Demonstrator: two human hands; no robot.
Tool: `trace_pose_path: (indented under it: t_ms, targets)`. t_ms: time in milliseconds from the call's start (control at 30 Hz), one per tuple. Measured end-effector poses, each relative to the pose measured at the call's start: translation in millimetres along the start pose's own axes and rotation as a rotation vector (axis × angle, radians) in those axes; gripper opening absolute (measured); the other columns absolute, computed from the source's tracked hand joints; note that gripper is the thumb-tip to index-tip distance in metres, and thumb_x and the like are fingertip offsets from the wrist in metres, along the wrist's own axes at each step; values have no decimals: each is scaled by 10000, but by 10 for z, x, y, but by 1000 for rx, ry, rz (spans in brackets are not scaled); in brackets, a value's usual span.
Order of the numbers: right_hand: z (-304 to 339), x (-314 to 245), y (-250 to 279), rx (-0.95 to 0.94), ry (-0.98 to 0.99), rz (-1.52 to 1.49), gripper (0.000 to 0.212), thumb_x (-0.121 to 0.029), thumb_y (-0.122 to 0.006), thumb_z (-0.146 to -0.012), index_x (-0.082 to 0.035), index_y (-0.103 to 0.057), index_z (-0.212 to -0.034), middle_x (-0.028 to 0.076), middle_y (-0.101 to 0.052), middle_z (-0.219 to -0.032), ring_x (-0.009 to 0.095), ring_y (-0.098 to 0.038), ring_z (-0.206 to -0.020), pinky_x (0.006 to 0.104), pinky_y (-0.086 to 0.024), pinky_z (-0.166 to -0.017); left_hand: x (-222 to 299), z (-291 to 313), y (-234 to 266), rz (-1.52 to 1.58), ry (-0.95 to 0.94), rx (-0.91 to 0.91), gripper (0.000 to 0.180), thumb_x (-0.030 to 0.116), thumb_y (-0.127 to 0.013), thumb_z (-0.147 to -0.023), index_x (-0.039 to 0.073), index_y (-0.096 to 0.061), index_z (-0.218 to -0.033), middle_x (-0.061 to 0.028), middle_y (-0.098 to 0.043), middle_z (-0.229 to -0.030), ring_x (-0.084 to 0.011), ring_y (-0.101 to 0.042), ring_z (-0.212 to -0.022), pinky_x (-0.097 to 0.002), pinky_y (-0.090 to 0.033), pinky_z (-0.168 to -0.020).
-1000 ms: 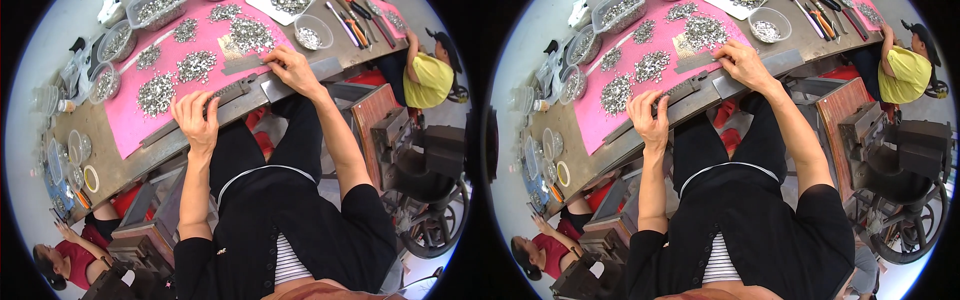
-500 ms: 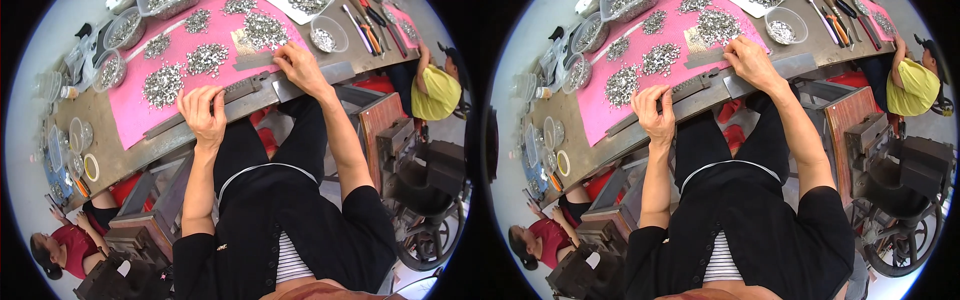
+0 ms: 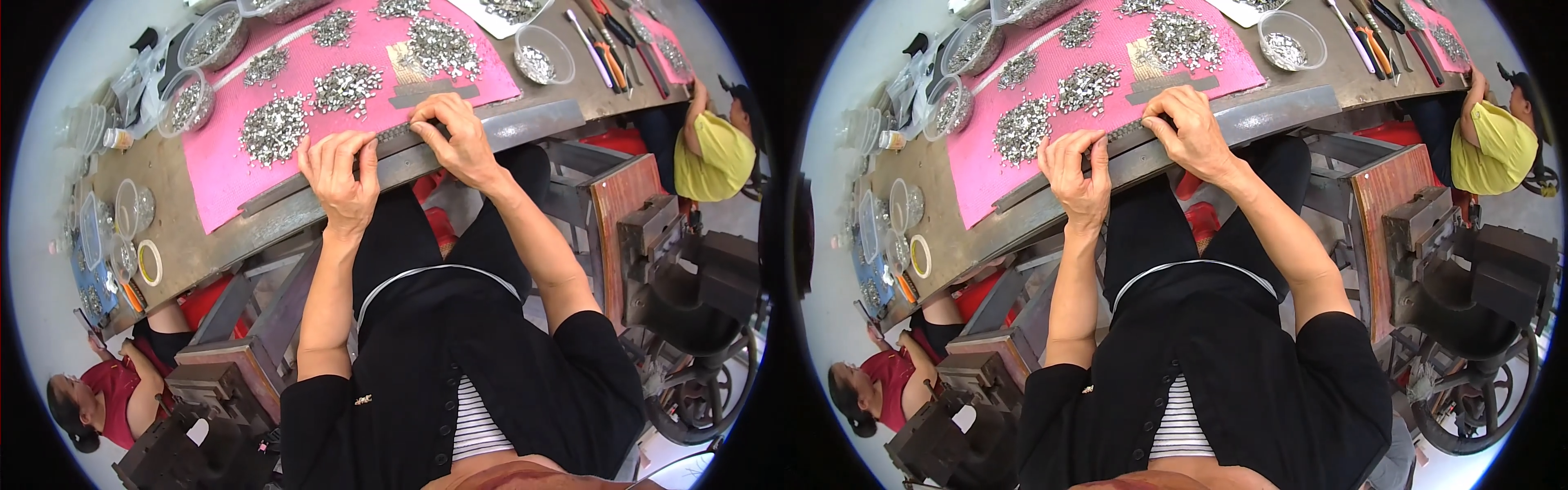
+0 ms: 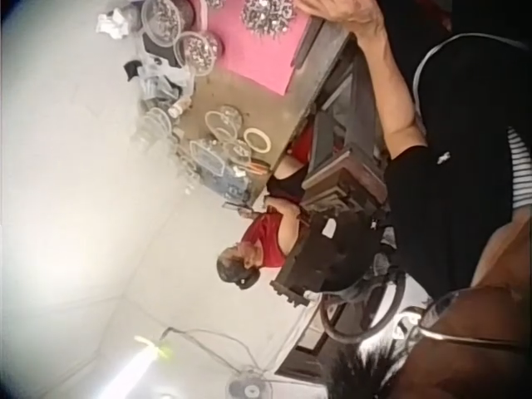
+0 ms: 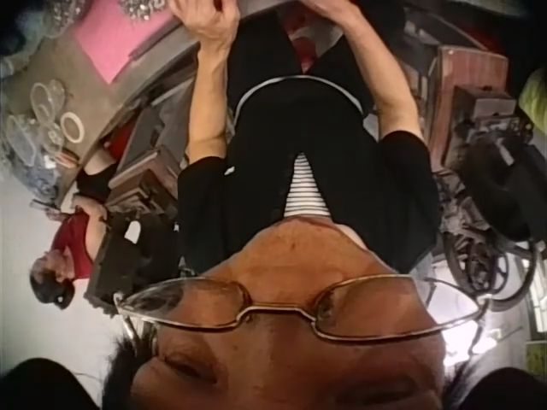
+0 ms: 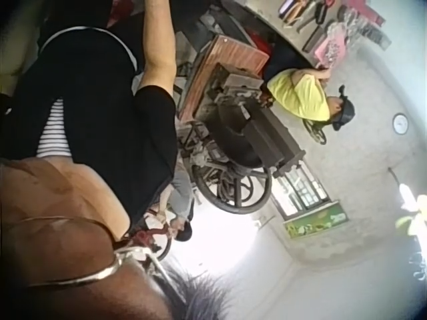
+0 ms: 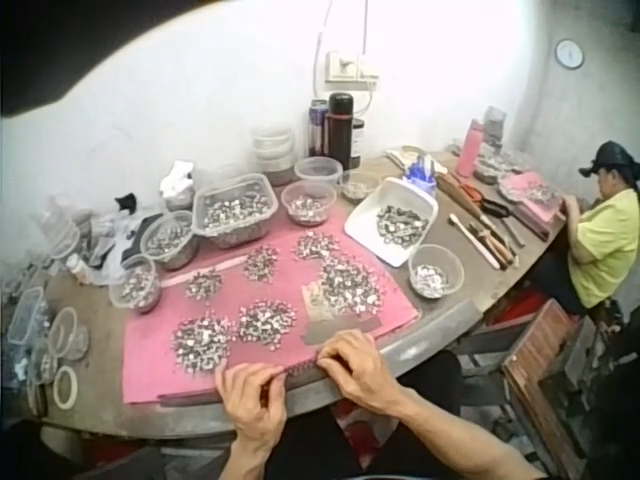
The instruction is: Assembling small metal components into a jig and using a manual press to join or stamp them.
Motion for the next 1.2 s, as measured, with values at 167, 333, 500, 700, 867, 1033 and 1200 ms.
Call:
trace_pose_path:
  t_ms: [167, 333, 500, 700, 867, 1033, 1200]
  targets:
    - [11, 24, -15, 18, -40, -15, 81, -78, -724, -868, -42, -664, -909, 54, -711, -965, 242, -637, -973, 362, -441, -885, 1, -1, 5, 7, 0, 0, 152, 104, -768, -850, 123, -698, -984, -18, -676, -960, -227, -620, -975, -486, -340, -1091]
    - [8, 5, -3, 49, 14, -51, 70, -92, -721, -864, -61, -662, -886, 34, -688, -918, 230, -615, -937, 363, -425, -865, -3, -7, 1, 17, -1, 0, 151, 103, -768, -846, 120, -701, -980, -21, -678, -946, -228, -626, -959, -485, -342, -1089]
    - [-2, 63, 30, 23, -54, -173, 86, -82, -734, -851, -47, -689, -915, 55, -707, -924, 249, -632, -941, 365, -479, -859, -3, -9, 5, 22, 1, -3, 146, 102, -765, -846, 121, -702, -976, -23, -678, -943, -230, -626, -953, -484, -345, -1084]
    - [-5, 120, 11, 19, -148, -178, 108, -91, -745, -852, -38, -710, -939, 67, -716, -927, 255, -638, -954, 361, -502, -856, 3, -11, -8, 18, 0, -5, 132, 108, -760, -850, 123, -703, -969, -22, -676, -938, -231, -625, -951, -486, -341, -1085]
    - [35, 145, 31, 12, -153, -215, 165, -106, -756, -848, -35, -711, -990, 86, -710, -965, 274, -642, -974, 374, -501, -880, -21, -10, 76, 41, 19, -57, 160, 130, -766, -846, 122, -710, -996, -33, -667, -985, -243, -604, -1018, -501, -314, -1104]
    - [218, -35, 155, 82, 45, 63, 349, -76, -772, -827, -7, -656, -1149, 152, -635, -1180, 333, -606, -1081, 407, -488, -940, -232, 146, 332, -245, 90, -189, 399, 266, -793, -835, 110, -640, -1169, -63, -593, -1113, -284, -523, -1076, -481, -290, -1059]
    - [378, -202, 147, 171, 160, 217, 388, -31, -797, -773, 5, -642, -1127, 145, -625, -1168, 356, -595, -1107, 440, -489, -961, -243, 279, 348, -228, 80, -167, 351, 261, -809, -819, 99, -635, -1078, -60, -590, -1038, -261, -534, -1025, -442, -303, -987]
Point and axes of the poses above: each hand's wrist, its own z-axis away from the middle knuckle, its own y-axis out of the back of the hand, x = y × z, the point moved 9 cm from there along -z, towards the middle knuckle
